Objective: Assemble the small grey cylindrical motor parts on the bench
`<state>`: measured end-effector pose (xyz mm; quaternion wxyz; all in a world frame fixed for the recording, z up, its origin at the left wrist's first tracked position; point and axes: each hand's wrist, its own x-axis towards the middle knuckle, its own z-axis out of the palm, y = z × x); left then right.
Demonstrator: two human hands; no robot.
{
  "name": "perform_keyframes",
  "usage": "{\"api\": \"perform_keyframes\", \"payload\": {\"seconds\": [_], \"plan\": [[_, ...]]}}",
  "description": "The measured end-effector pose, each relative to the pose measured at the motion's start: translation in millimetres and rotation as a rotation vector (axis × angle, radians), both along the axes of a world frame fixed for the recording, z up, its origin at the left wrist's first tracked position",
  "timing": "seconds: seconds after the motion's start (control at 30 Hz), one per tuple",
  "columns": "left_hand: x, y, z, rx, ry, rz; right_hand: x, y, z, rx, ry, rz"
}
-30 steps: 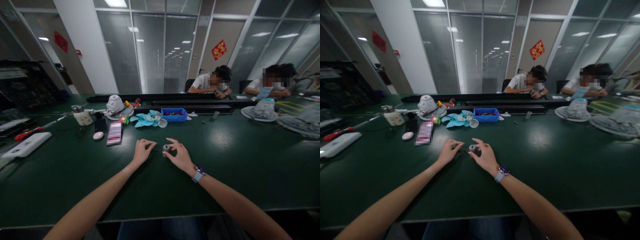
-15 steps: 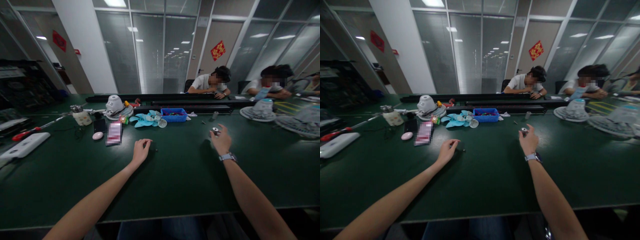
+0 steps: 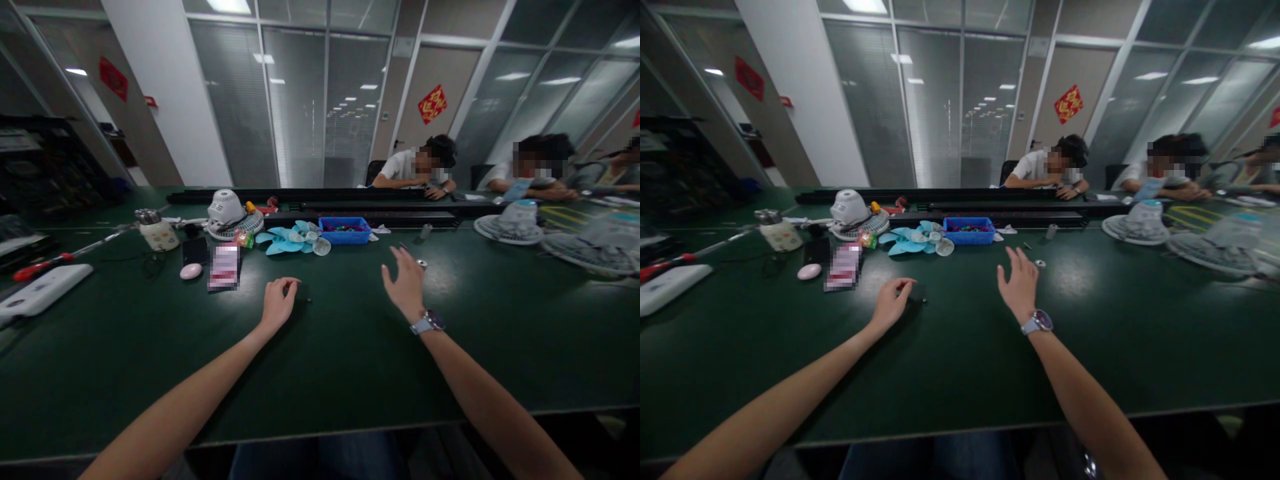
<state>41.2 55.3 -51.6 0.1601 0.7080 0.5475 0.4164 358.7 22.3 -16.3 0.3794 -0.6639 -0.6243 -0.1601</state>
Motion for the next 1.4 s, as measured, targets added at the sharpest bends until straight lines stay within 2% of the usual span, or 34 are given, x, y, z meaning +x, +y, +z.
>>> {"api": "perform_keyframes", "payload": {"seconds": [0.13, 0.2, 0.27, 0.37, 0.6, 0.7, 0.77, 0.93, 1.07, 1.2, 1.4], "plan": [[1, -1, 1.2, 0.005, 0.002, 0.007, -81, -28, -2.7, -0.276, -0.105, 0.564], [2, -2, 2.0, 0.015, 0.012, 0.01, -108, -38, -5.9, -0.385, -0.161, 0.727], [2, -3, 2.6, 0.022, 0.023, 0.012, -121, -41, -8.1, -0.463, -0.178, 0.787], [3, -3, 2.9, 0.022, 0.034, 0.009, -123, -37, -9.4, -0.527, -0.152, 0.791], [2, -1, 1.2, 0.021, 0.027, -0.003, -116, -30, -12.9, -0.429, -0.077, 0.806], [1, 0, 0.9, 0.01, 0.024, -0.008, -102, -24, -10.6, -0.312, -0.049, 0.749], [1, -1, 1.2, 0.004, 0.021, -0.003, -82, -16, -7.0, -0.21, -0.069, 0.646], [2, -4, 4.0, -0.003, 0.024, 0.005, 4, 8, 2.7, -0.001, -0.077, 0.184], [1, -4, 5.1, -0.018, 0.027, -0.001, 67, 16, 4.2, 0.025, -0.003, -0.102], [0, -3, 3.5, -0.016, 0.034, -0.006, 93, 16, 1.8, 0.004, 0.034, -0.197], [0, -2, 1.9, -0.017, 0.037, -0.004, 92, 16, -1.2, -0.03, 0.016, -0.203]]}}
